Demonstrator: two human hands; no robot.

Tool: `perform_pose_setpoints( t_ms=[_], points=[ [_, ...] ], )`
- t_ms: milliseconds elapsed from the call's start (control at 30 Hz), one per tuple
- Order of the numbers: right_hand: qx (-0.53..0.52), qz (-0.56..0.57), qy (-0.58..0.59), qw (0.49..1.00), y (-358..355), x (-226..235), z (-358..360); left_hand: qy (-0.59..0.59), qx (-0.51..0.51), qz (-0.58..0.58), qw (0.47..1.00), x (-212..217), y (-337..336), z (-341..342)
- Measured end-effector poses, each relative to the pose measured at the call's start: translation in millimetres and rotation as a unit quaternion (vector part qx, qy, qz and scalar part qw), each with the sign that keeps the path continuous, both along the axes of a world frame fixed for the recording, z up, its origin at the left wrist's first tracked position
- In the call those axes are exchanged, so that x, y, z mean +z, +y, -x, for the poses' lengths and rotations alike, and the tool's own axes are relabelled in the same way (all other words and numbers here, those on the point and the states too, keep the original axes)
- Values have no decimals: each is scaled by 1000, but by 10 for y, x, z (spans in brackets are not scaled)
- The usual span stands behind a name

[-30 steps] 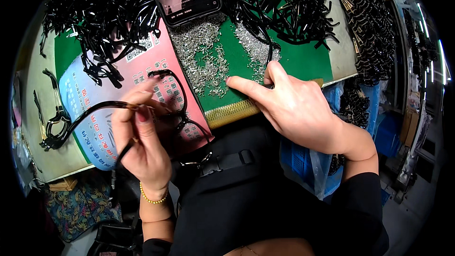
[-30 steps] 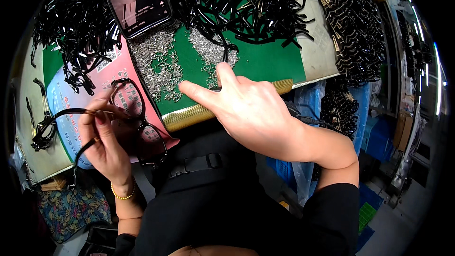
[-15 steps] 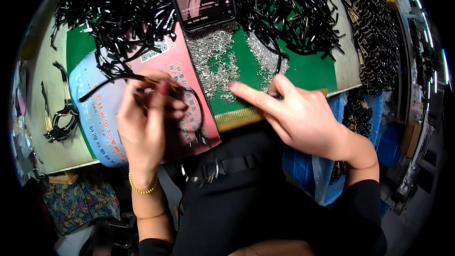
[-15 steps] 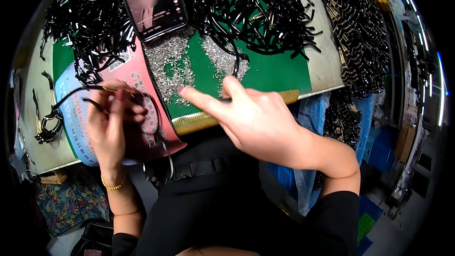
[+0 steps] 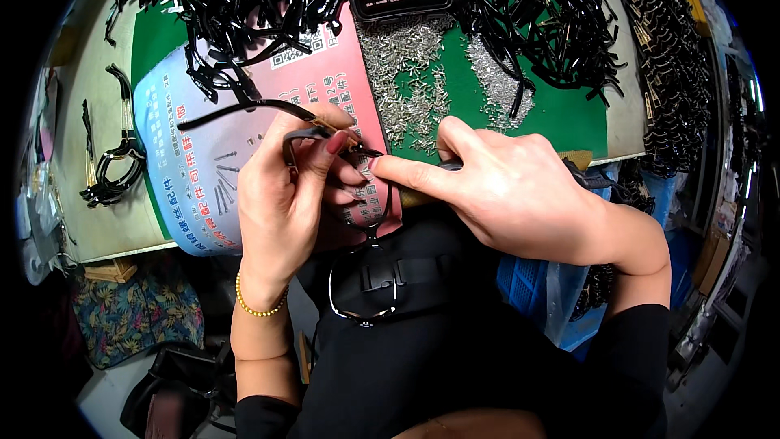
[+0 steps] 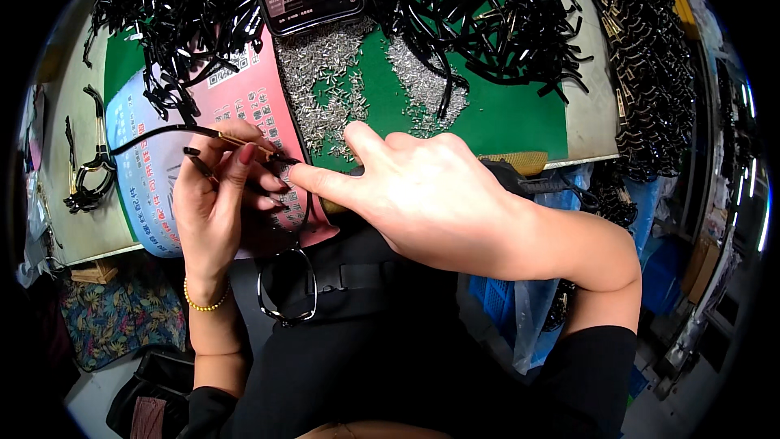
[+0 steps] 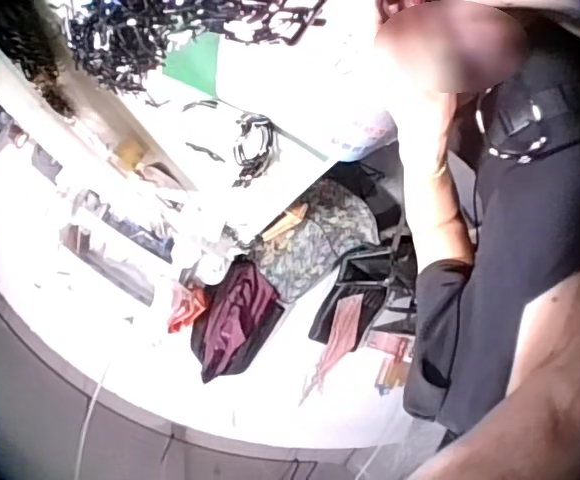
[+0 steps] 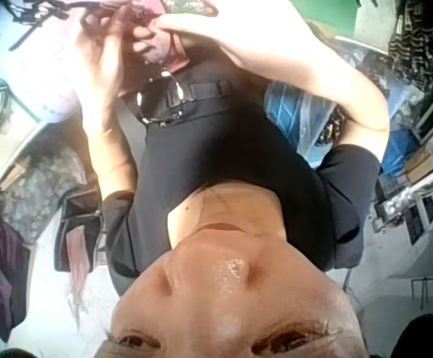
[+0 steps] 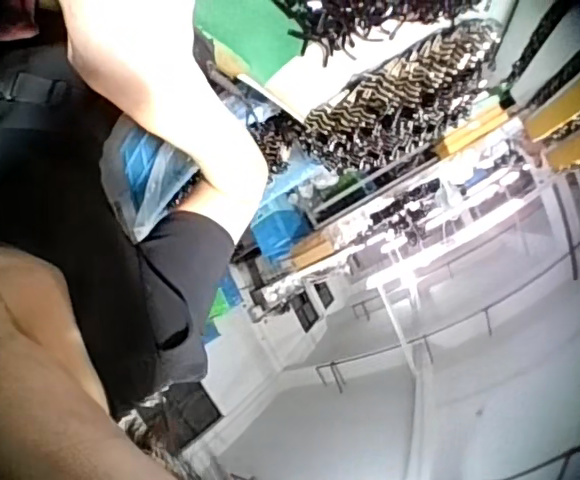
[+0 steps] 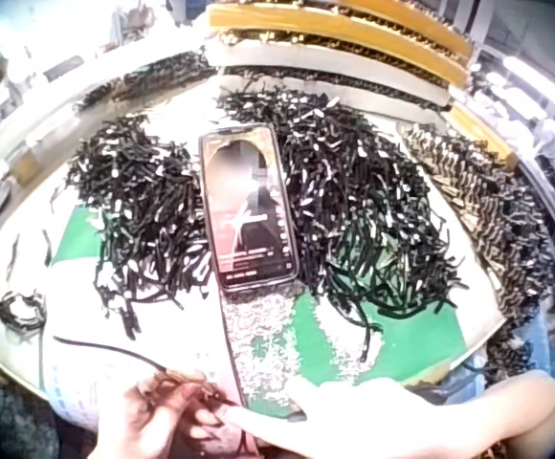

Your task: The person assembles eyeglasses by attaching temple arms to the front frame using a small screwdriver. They repeatedly pick up temple arms and frame fronts, align the hinge, and tighten the screw. Completed glasses are placed aside on the work surface.

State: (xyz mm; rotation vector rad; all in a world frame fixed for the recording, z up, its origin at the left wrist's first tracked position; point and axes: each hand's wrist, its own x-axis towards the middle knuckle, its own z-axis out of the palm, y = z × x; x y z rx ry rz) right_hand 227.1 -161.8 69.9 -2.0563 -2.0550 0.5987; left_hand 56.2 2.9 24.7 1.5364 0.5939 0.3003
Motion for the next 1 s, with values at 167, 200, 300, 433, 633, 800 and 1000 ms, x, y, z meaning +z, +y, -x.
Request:
perform_pose_setpoints(
  t_ms=[167,200,300,433,633,800,1000],
  points=[
    [-24,14,-7,1000,10,7,8,3,-21,-55,998,-35,8,14],
    [-23,11,-8,1000,10,7,6,5,-32,-98,995,-65,18,38],
    [-21,7,-13,1000,5,-8,6,-96,-70,-364,924,-99,46,-78],
    [-22,-2,-15,1000,7,-26,18,23,-34,-303,952,-64,-27,-9],
    [-9,-27,-8,1000,17,-24,10,-16,-31,-377,926,-15,-96,-86],
    [-24,-72,-30,997,13,-47,40,21,-18,-315,949,-82,-46,-46],
    [-43,-78,-54,995,7,-88,91,24,8,-188,982,-42,-62,-72]
  ],
)
